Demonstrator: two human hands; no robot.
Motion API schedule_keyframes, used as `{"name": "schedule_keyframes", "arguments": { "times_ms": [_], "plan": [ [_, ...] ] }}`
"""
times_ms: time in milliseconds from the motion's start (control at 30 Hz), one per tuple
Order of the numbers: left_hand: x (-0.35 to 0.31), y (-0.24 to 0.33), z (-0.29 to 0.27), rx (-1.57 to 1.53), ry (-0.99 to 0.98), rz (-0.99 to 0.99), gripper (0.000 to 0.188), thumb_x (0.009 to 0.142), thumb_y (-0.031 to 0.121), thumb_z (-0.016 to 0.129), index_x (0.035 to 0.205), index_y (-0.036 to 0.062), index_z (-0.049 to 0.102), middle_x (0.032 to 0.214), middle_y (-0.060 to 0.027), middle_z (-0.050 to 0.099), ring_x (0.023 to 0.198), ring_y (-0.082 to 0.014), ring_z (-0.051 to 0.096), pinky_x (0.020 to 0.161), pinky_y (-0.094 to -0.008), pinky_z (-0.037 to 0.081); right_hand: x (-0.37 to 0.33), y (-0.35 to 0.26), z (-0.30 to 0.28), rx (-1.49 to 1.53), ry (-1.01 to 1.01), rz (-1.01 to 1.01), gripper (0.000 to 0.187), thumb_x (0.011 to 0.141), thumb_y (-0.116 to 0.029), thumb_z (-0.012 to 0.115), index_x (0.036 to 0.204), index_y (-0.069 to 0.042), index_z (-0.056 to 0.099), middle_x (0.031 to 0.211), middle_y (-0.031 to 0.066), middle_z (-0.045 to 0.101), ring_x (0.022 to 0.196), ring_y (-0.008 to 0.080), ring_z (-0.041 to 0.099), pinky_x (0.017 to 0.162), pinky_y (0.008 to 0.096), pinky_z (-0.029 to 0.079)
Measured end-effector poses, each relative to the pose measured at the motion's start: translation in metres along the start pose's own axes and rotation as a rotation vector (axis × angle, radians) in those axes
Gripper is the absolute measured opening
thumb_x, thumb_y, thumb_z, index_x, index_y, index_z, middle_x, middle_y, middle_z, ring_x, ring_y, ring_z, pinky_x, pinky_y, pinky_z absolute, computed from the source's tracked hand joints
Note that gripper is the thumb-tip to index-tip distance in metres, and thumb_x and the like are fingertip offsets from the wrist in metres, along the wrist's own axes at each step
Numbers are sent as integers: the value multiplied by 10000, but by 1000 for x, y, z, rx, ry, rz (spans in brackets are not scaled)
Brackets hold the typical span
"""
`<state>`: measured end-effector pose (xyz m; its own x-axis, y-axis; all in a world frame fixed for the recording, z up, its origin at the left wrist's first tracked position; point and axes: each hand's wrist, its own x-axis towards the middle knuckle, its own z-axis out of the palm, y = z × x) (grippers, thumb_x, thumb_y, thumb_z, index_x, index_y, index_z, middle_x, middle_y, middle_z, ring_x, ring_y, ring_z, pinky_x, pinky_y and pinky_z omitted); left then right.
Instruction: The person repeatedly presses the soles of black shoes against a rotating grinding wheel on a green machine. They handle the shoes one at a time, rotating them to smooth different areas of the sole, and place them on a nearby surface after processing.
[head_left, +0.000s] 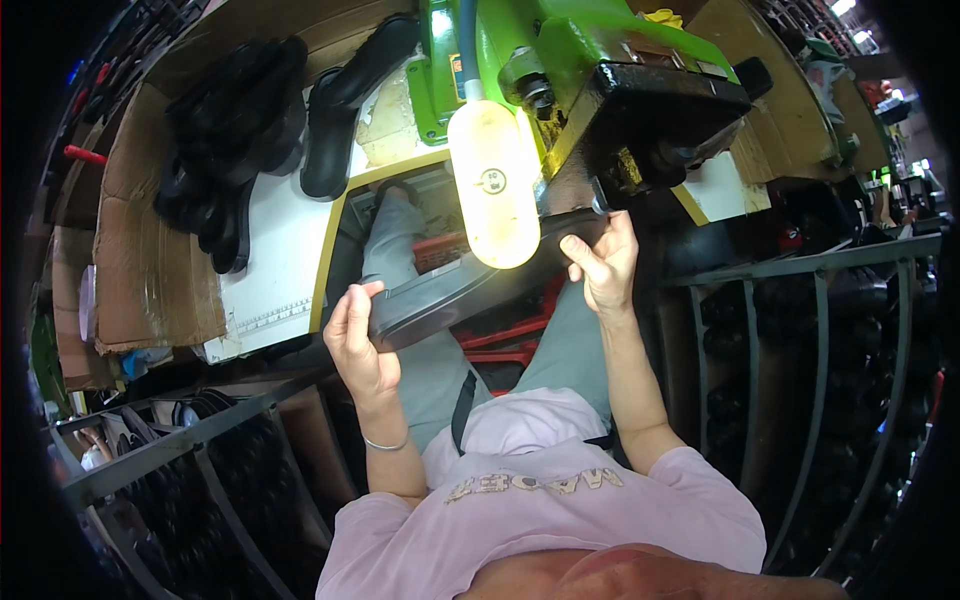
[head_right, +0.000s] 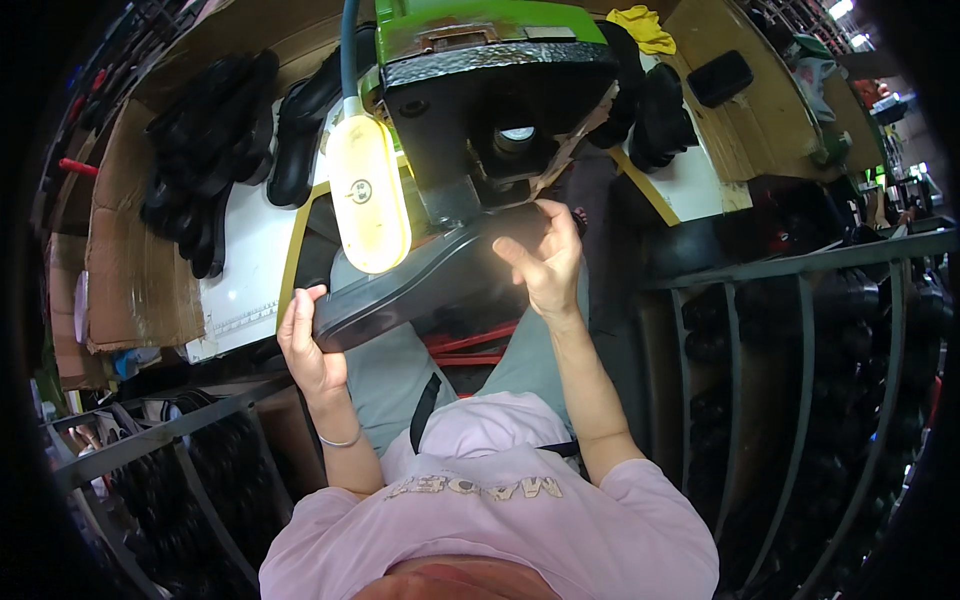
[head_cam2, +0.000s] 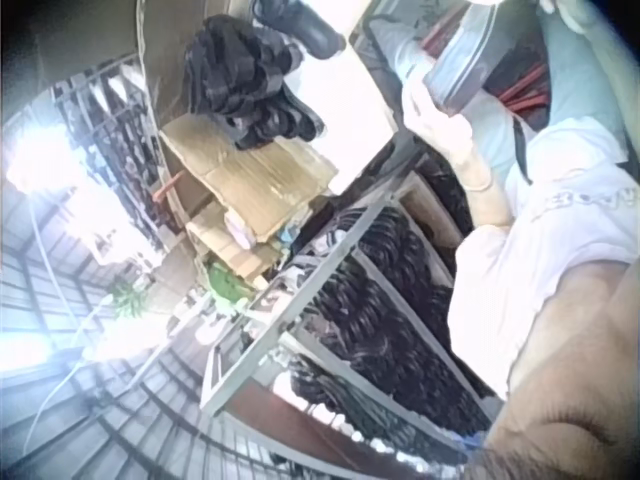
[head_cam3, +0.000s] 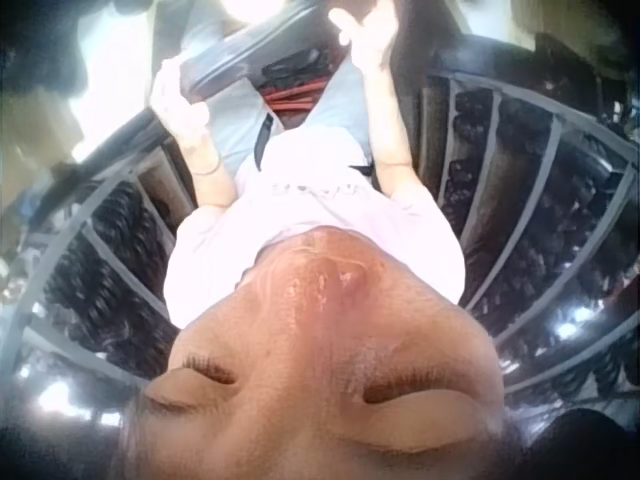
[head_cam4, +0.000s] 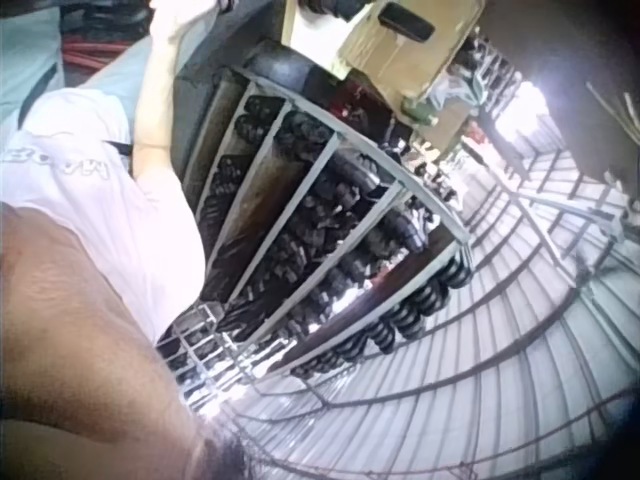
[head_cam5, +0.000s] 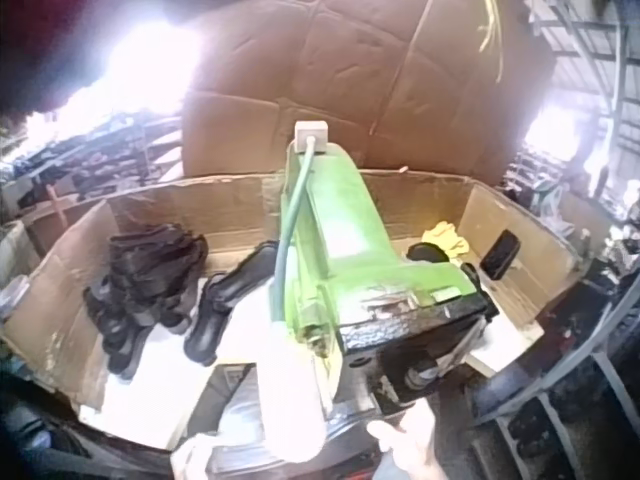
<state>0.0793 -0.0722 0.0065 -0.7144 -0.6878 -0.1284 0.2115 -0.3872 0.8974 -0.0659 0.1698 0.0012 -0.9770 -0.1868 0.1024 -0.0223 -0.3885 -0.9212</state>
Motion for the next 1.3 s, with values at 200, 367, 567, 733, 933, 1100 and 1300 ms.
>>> {"name": "schedule_keyframes", "arguments": {
  "times_ms": [200,367,567,733,933,1100,1300],
  "plan": [
    [-23,-21,39,250,139,385,205,1003,109,505,886,-22,611,845,-44,623,757,-81,551,719,-218,448,6,-3,-29,7,75,-114,522,779,11,751,1206,-12,452,949,83,623,693,92,574,456,189,428],
    [-13,-28,86,404,-123,686,197,806,-20,643,981,-37,553,882,-68,549,834,-144,543,809,-255,441,24,-24,-54,-17,173,-31,451,826,-32,721,1198,-36,465,978,52,604,701,61,556,398,154,374],
    [5,-19,81,343,-92,651,86,853,-69,593,904,-18,545,821,-39,545,720,-91,511,697,-207,423,20,-22,-44,37,132,3,412,830,-23,708,1173,-37,479,982,52,605,696,57,554,371,153,367],
    [13,-14,59,241,-20,558,153,826,-48,676,874,1,539,807,-22,525,690,-78,493,646,-199,406,10,-10,-24,83,94,55,443,811,1,722,1177,-24,472,976,69,616,722,73,588,374,157,381],
    [19,-12,16,172,147,405,62,871,-8,646,913,1,601,836,-10,575,725,-74,513,669,-201,426,-2,8,4,119,1,70,493,780,30,732,1190,-27,464,985,83,630,704,103,610,394,190,432],
    [17,-10,0,434,-15,513,255,826,145,751,966,-15,611,857,-42,599,778,-144,565,752,-270,468,-7,19,4,47,-50,-44,500,777,32,752,1177,-18,457,941,82,639,661,80,578,460,194,444],
    [14,16,62,1232,-408,810,502,580,341,891,913,40,665,844,-109,635,772,-305,615,724,-388,505,0,2,-26,29,57,-123,446,823,-34,748,1163,-34,459,955,71,631,685,75,573,448,189,419]
  ]
}}
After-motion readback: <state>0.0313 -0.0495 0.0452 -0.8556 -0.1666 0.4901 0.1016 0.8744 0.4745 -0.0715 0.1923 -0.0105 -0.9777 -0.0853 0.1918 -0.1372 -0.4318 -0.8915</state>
